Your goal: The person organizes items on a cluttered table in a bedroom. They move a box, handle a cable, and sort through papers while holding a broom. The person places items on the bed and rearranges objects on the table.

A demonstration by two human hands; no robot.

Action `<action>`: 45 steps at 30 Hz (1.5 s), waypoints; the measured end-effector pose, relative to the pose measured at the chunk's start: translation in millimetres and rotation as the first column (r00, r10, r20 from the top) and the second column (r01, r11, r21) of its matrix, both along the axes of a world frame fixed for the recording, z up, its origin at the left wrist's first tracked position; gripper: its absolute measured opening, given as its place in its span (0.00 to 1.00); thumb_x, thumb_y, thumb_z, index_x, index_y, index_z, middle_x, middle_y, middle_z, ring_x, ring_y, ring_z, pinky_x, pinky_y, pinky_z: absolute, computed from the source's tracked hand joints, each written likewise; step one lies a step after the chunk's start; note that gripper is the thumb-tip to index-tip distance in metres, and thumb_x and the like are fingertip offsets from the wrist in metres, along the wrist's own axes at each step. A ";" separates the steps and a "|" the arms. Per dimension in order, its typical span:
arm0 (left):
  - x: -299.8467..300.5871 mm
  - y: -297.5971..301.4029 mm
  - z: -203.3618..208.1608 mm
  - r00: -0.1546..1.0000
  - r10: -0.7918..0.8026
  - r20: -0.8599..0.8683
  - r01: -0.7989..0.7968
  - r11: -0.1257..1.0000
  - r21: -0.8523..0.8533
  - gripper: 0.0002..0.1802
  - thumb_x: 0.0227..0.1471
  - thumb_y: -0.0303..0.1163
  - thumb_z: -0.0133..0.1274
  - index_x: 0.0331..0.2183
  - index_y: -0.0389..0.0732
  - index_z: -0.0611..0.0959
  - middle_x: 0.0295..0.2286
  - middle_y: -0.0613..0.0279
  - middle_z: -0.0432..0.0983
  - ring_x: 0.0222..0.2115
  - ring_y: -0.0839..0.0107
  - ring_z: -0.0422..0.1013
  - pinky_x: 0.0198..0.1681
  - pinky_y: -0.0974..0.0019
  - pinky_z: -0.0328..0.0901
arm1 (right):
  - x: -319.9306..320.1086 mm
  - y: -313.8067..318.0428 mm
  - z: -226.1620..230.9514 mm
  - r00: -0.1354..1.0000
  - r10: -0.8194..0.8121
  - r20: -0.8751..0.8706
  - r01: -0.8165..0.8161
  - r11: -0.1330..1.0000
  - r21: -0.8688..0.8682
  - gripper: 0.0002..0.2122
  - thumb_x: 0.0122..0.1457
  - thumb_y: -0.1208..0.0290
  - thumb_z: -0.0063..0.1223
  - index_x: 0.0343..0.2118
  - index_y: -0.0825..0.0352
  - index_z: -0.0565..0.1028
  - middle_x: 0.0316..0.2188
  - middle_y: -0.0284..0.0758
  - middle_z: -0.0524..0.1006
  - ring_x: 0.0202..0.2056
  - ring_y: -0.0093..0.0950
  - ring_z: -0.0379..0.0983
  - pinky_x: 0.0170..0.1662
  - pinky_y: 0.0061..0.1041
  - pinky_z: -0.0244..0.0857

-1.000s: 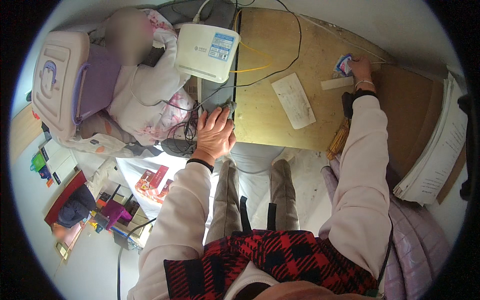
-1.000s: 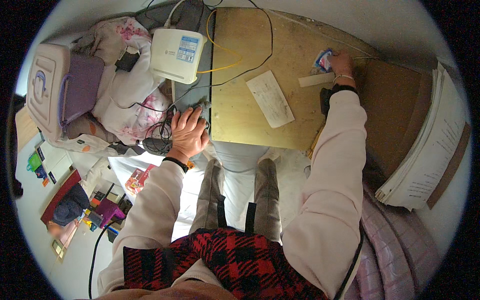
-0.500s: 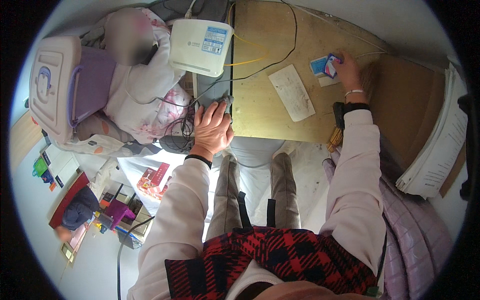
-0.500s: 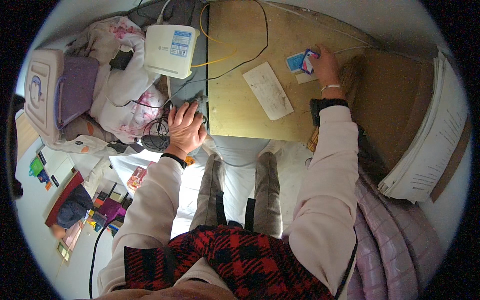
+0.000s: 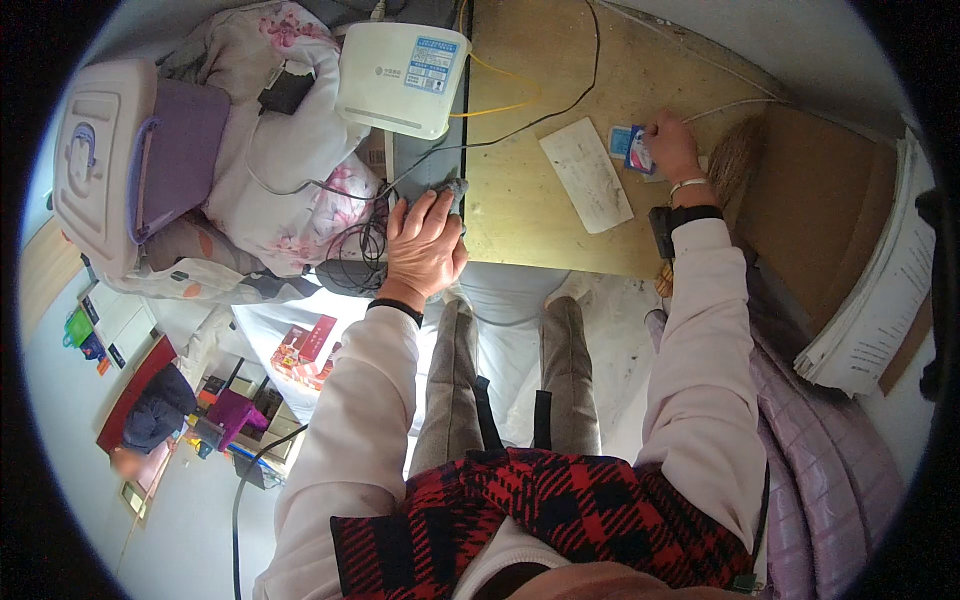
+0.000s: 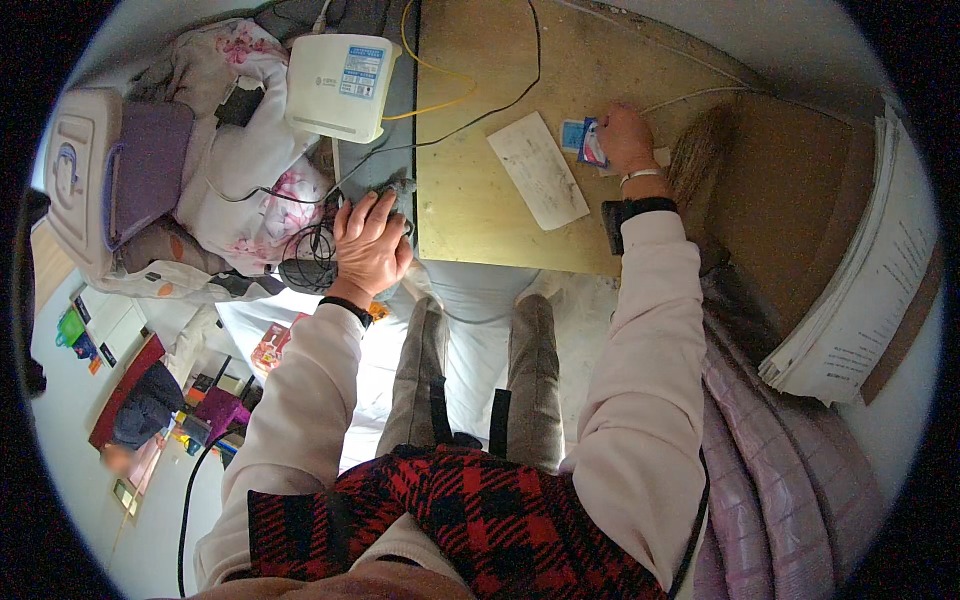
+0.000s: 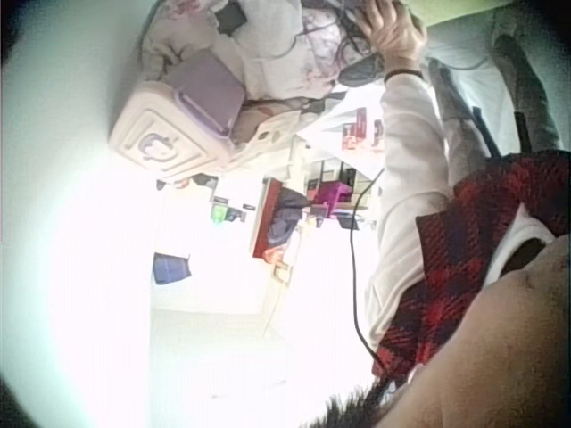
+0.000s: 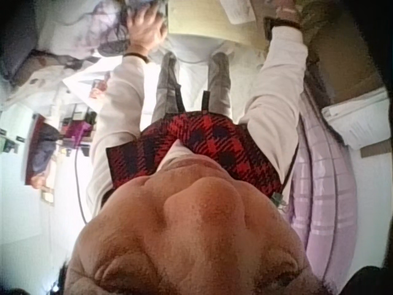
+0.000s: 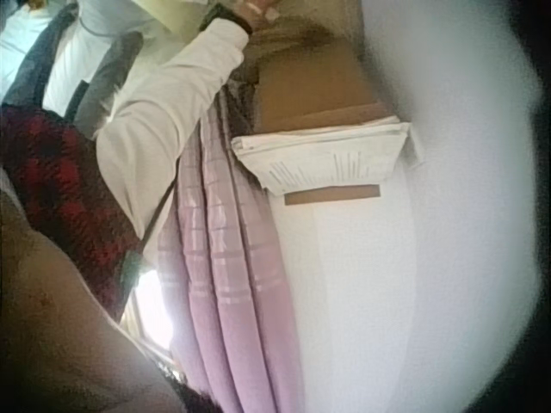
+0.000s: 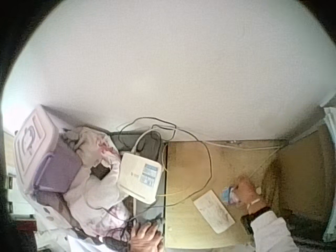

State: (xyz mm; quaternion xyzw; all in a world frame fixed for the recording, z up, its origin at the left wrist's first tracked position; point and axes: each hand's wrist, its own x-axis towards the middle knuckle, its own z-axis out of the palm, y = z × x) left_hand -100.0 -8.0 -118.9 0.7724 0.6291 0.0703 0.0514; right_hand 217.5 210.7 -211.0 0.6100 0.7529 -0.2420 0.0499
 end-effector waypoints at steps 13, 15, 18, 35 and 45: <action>-1.2 0.1 -1.1 1.000 -0.021 0.009 0.021 1.000 0.005 0.13 0.32 0.37 0.49 0.27 0.46 0.75 0.45 0.63 0.64 0.48 0.63 0.56 0.49 0.52 0.48 | -23.2 -96.1 60.7 0.900 0.435 -0.021 -0.423 0.885 0.198 0.09 0.44 0.77 0.48 0.32 0.68 0.68 0.30 0.41 0.69 0.31 0.41 0.68 0.33 0.36 0.63; -0.7 0.4 -1.2 1.000 -0.012 0.010 0.012 1.000 0.011 0.11 0.32 0.37 0.49 0.25 0.47 0.74 0.45 0.65 0.64 0.48 0.65 0.56 0.49 0.52 0.48 | -23.2 -111.9 58.5 0.931 0.347 -0.108 -0.337 0.936 0.106 0.11 0.45 0.77 0.48 0.34 0.68 0.68 0.32 0.42 0.69 0.32 0.41 0.68 0.34 0.34 0.64; -0.5 0.2 -1.5 1.000 -0.010 -0.004 0.010 1.000 0.016 0.11 0.32 0.37 0.50 0.25 0.47 0.73 0.45 0.66 0.64 0.48 0.66 0.56 0.49 0.53 0.48 | -5.2 -122.7 54.0 0.926 -0.065 -0.371 0.137 0.976 0.171 0.14 0.47 0.77 0.49 0.40 0.68 0.68 0.33 0.41 0.71 0.33 0.35 0.70 0.36 0.29 0.65; -0.8 -0.3 -1.1 1.000 -0.016 -0.003 0.016 1.000 0.007 0.11 0.32 0.36 0.49 0.25 0.46 0.75 0.45 0.65 0.65 0.47 0.64 0.56 0.50 0.53 0.48 | -52.9 -69.0 20.9 0.981 0.112 -0.159 -0.091 0.987 0.134 0.19 0.41 0.73 0.58 0.39 0.67 0.69 0.37 0.44 0.70 0.39 0.43 0.67 0.42 0.36 0.61; 0.0 0.6 -1.5 1.000 -0.006 0.009 0.006 1.000 0.025 0.10 0.31 0.36 0.51 0.23 0.46 0.73 0.45 0.67 0.64 0.47 0.67 0.56 0.49 0.53 0.49 | -73.0 -73.1 47.2 0.997 -0.034 -0.073 0.020 0.981 -0.192 0.11 0.45 0.73 0.55 0.33 0.68 0.72 0.36 0.44 0.72 0.37 0.38 0.70 0.40 0.31 0.64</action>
